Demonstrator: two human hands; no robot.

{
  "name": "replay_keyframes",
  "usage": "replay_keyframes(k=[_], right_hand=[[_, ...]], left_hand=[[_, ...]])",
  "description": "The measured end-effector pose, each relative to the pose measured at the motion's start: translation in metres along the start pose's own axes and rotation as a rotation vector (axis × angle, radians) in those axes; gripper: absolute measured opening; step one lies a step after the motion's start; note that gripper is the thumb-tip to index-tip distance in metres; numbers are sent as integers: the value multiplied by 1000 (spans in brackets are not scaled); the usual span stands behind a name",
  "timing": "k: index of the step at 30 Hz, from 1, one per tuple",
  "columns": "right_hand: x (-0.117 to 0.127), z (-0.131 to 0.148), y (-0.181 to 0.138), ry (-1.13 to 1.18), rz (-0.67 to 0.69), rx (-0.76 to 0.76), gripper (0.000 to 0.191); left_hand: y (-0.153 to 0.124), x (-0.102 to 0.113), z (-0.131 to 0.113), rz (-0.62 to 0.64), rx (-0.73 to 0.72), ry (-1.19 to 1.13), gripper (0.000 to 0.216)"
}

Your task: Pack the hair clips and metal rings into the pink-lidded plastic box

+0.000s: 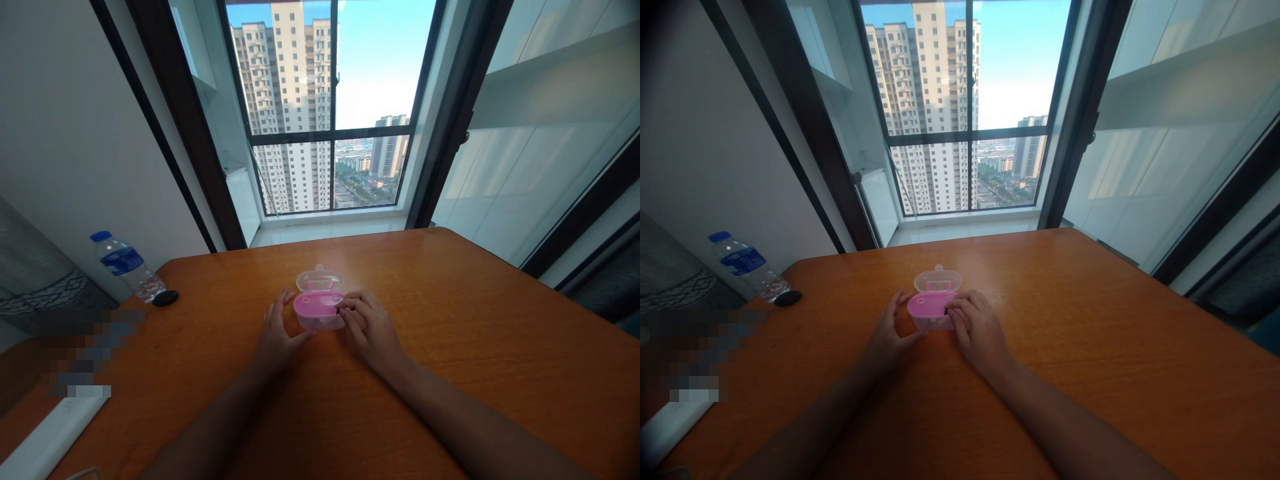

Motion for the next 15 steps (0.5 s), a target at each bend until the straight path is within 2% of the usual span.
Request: replay_keyframes(k=[5, 8, 15], right_hand=[[0, -7, 1, -110, -41, -11, 18], [2, -8, 2, -171, -60, -24, 15], [3, -10, 4, -234, -61, -52, 10]], left_hand=[[-3, -4, 2, 107, 52, -24, 91], [-4, -6, 1, 142, 24, -116, 87], [-9, -8, -17, 202, -16, -229, 83]])
Point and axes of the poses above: each hand's wrist, its own y-axis towards the middle knuckle, its own x-axis out of the back of the hand, z = x × y, the point moved 3 cm from there along y, towards the middle knuckle, and after that the axes turned 5 degrees about -z, right-handed, at the moved point
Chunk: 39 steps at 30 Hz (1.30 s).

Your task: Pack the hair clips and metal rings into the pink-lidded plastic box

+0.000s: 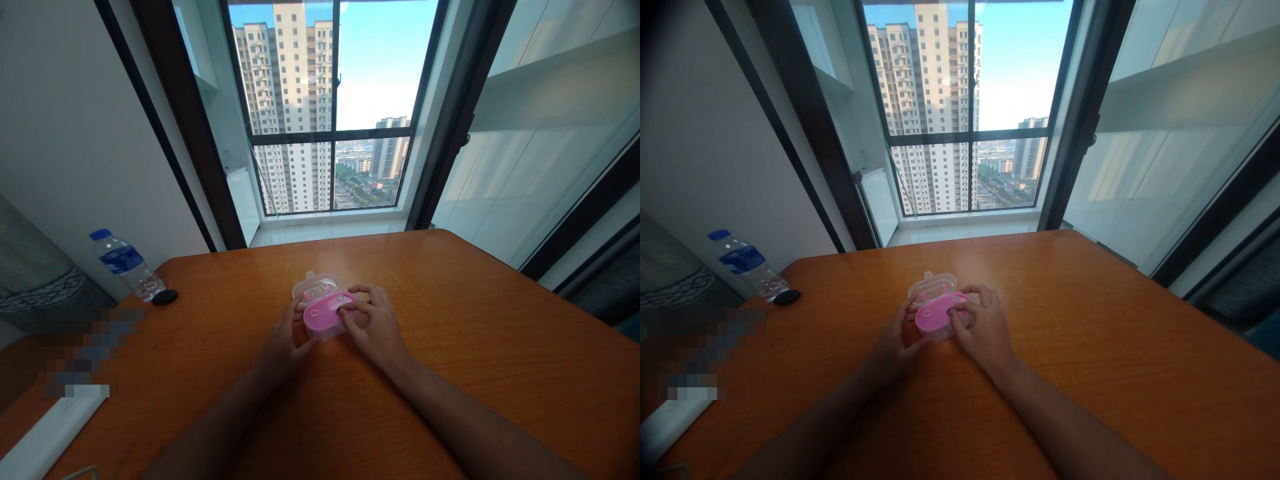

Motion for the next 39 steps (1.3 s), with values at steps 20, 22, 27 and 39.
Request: replay_keyframes(k=[20, 22, 27, 39], right_hand=[[2, -1, 1, 72, 32, 12, 22], [-1, -12, 0, 193, 11, -126, 29], [-25, -37, -9, 608, 226, -525, 72], [-28, -27, -7, 848, 398, -423, 135]], left_hand=[[-7, -2, -5, 62, -81, 42, 86], [-5, 1, -3, 63, -75, 28, 87], [-2, 10, 0, 90, -62, -47, 86], [-1, 13, -3, 71, 57, -126, 105]])
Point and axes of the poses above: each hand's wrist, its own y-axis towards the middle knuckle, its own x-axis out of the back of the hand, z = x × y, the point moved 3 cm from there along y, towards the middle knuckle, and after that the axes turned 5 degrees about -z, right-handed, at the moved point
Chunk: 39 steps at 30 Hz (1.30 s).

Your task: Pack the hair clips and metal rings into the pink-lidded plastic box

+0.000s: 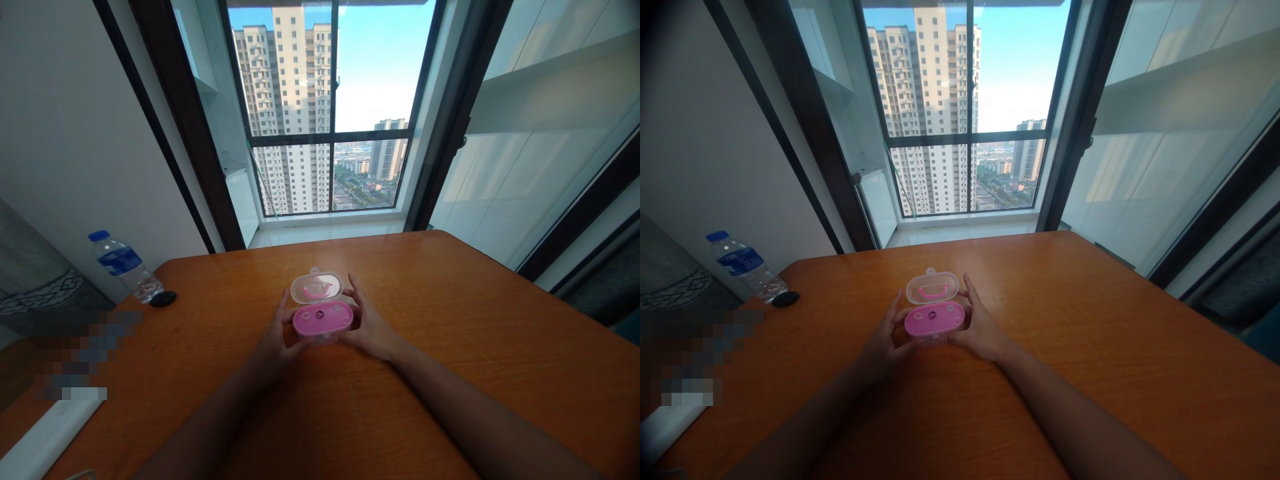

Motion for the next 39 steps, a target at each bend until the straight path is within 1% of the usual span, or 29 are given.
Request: replay_keyframes(k=[5, 8, 10, 13, 15, 17, 20, 23, 26, 28, 30, 31, 33, 35, 39], right_hand=[[0, 5, 0, 19, 25, 25, 135], [1, 8, -1, -32, 24, 69, 126], [2, 11, -1, -125, 23, 148, 113], [2, 14, -1, -300, 61, 293, 77], [2, 15, 0, -370, 85, 348, 55], [1, 16, 0, -389, 90, 360, 46], [-1, 14, 1, -372, 76, 350, 43], [-2, 12, 1, -369, 63, 347, 43], [-3, 11, 2, -380, 56, 348, 43], [-3, 13, 1, -387, 53, 347, 42], [-4, 15, 1, -393, 59, 343, 46], [-4, 16, 0, -392, 62, 344, 50], [-5, 18, 0, -383, 60, 351, 55], [-5, 18, 1, -371, 48, 365, 54], [-8, 17, 2, -367, 26, 382, 49]], left_hand=[[1, -1, 1, 1, -10, -18, 105], [0, -1, 2, -16, -34, 5, 103], [0, -1, 3, -25, -50, 25, 100], [0, -1, 5, -23, -72, 50, 94], [0, 1, 7, -31, -88, 103, 86], [1, 3, 7, -23, -114, 174, 74], [3, 3, 5, 16, -166, 223, 58], [5, 3, 0, 26, -188, 214, 50], [5, 2, -4, 22, -189, 191, 51], [5, 0, -4, 25, -176, 163, 59], [6, -2, -2, 16, -143, 138, 68], [7, -3, 0, 2, -120, 132, 68], [10, -5, 4, -37, -78, 138, 61], [13, -8, 6, -53, -65, 158, 53], [14, -10, 4, -24, -110, 186, 48]])
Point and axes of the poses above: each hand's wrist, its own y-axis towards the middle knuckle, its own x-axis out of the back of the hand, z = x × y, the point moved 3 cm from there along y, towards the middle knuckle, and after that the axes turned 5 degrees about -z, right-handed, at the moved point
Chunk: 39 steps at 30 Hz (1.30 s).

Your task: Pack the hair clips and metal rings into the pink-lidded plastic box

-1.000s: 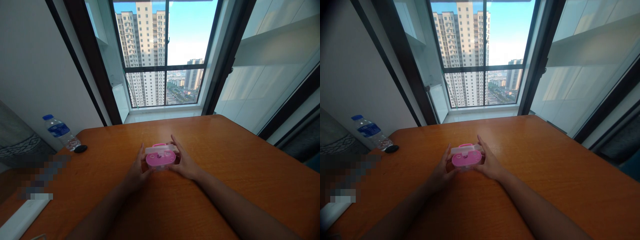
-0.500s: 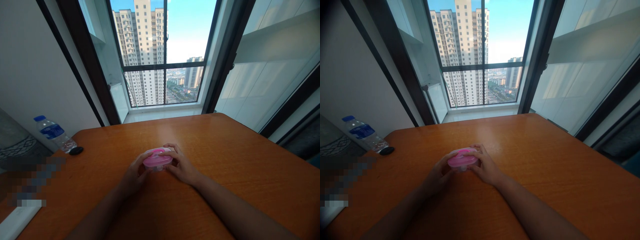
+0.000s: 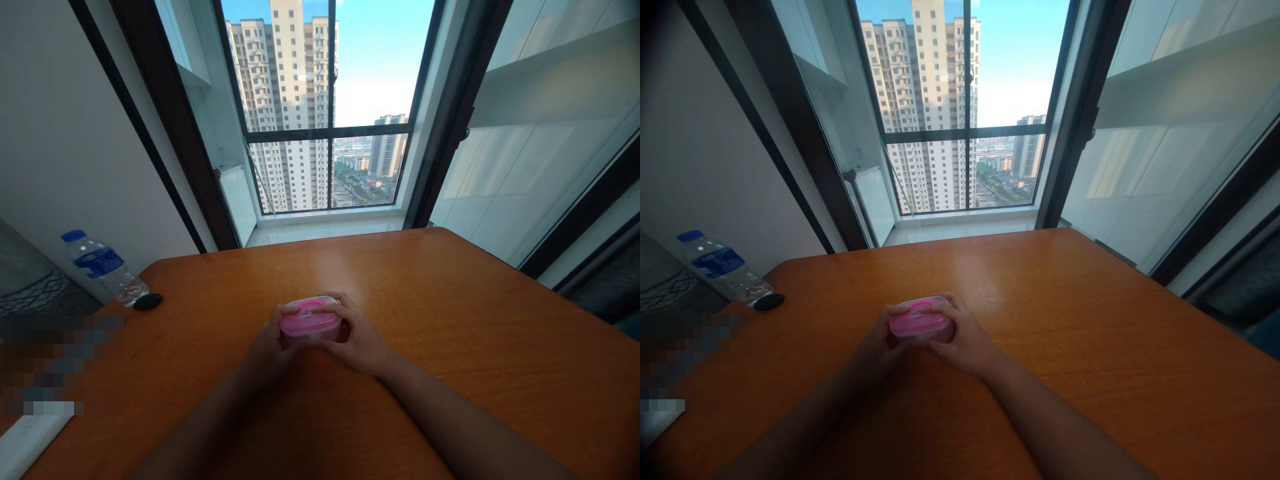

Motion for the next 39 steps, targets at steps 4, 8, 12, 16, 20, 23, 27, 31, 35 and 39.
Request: replay_keyframes(k=[4, 8, 12, 16, 20, 23, 27, 31, 35, 39], right_hand=[[-3, 2, 0, -20, -22, 5, 46], [-4, 2, -1, -36, -57, 5, 44], [-6, 0, -4, -44, -74, 8, 44], [-8, -1, -5, -61, -77, -19, 40], [-6, 0, -3, -78, -80, -26, 42], [-3, 1, -2, -51, -30, -8, 43], [7, -6, -5, -66, 1, -12, 47], [34, -23, -8, -328, -255, -167, 46], [75, -38, -15, -553, -574, -381, 48], [108, -49, -26, -698, -770, -499, 53]], left_hand=[[-2, 0, 0, 16, 12, 63, 52], [-2, -1, 4, 3, 38, 135, 46], [-3, -2, 4, -12, -3, 185, 46], [-6, -2, 5, -50, -81, 230, 43], [-7, -4, 5, -75, -151, 250, 43], [-6, -4, 3, -77, -194, 233, 44], [-8, -7, 3, -72, -205, 230, 55], [-12, -7, 8, -104, -161, 270, 68], [-15, -6, 7, -113, -145, 304, 63], [-16, -4, 5, -147, -132, 329, 56]])
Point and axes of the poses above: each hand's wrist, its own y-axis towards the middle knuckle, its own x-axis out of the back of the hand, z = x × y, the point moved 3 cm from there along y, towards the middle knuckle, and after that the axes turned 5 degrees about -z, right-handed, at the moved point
